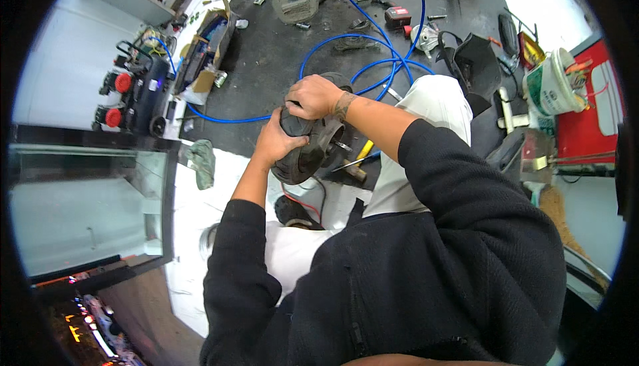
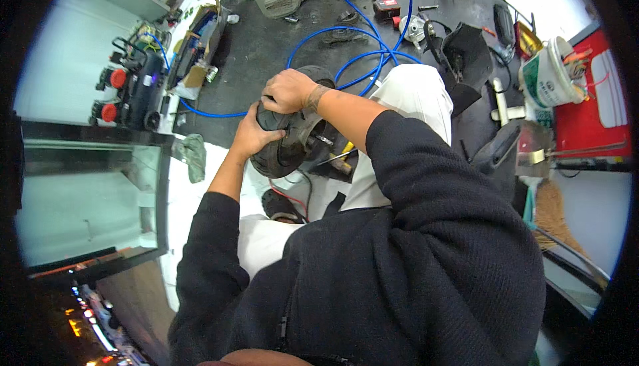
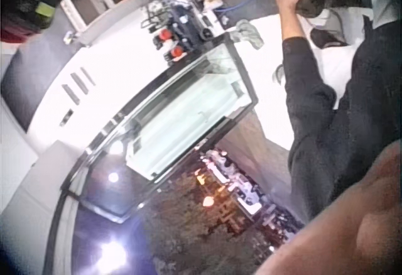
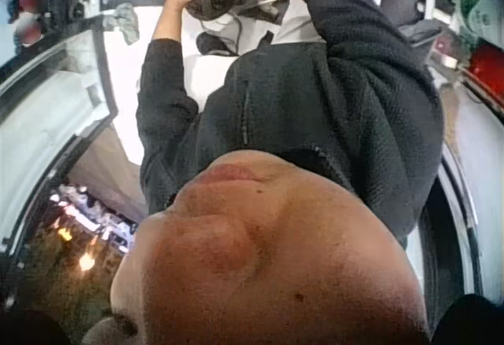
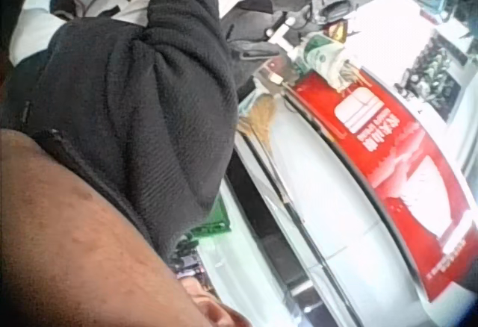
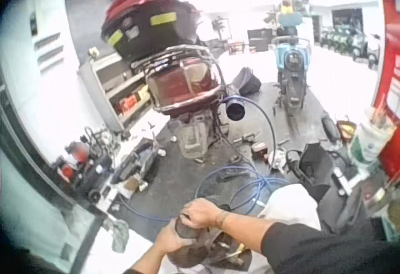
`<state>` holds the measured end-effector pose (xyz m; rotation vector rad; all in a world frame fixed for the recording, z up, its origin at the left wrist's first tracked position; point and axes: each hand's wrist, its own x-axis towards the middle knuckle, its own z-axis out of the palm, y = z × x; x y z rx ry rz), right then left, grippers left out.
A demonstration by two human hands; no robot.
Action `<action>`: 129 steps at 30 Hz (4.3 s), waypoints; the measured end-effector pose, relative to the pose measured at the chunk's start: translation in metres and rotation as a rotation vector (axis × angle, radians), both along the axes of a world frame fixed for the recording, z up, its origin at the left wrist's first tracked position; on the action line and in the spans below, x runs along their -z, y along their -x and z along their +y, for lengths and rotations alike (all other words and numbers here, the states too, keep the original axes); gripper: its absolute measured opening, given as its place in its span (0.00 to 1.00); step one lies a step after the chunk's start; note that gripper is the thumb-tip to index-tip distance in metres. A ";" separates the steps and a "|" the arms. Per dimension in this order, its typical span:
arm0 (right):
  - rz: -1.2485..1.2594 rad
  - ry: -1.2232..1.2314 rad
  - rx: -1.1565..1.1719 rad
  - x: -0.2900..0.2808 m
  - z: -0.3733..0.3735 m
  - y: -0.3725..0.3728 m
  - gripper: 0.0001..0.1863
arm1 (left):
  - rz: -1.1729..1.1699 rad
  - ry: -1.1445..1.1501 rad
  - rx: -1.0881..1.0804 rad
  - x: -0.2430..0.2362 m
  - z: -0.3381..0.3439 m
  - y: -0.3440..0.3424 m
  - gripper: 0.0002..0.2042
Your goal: The person sits on the floor and uses a red air hose to inflate a small tire. They repeatedly attach and detach the hose, rotate the tire, and inspect the valve area. The person also handles a metal hub component, placing it on the tire before continuing to inflate it.
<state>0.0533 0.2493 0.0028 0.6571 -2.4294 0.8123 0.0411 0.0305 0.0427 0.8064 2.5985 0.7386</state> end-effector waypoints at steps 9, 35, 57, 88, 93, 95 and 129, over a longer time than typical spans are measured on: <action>0.266 0.119 0.108 -0.144 -0.023 -0.003 0.19 | 0.268 0.065 0.030 -0.179 -0.028 -0.016 0.51; -0.618 0.174 0.282 0.053 0.031 0.052 0.24 | -0.061 -0.113 0.014 0.036 -0.062 0.045 0.58; -0.067 0.213 0.176 -0.107 -0.012 0.030 0.24 | -0.049 -0.004 -0.026 -0.134 -0.046 0.029 0.51; -0.481 0.282 0.171 0.060 0.050 0.031 0.24 | -0.196 -0.176 0.031 0.045 -0.062 0.010 0.60; -0.390 0.227 0.261 0.059 0.046 0.034 0.25 | -0.094 -0.112 -0.056 0.051 -0.047 0.011 0.55; -0.361 0.296 0.250 0.053 0.044 0.037 0.26 | -0.060 -0.085 -0.052 0.039 -0.044 0.015 0.55; -0.304 0.076 0.043 0.053 0.031 0.039 0.22 | -0.086 -0.227 -0.115 0.037 0.010 -0.001 0.55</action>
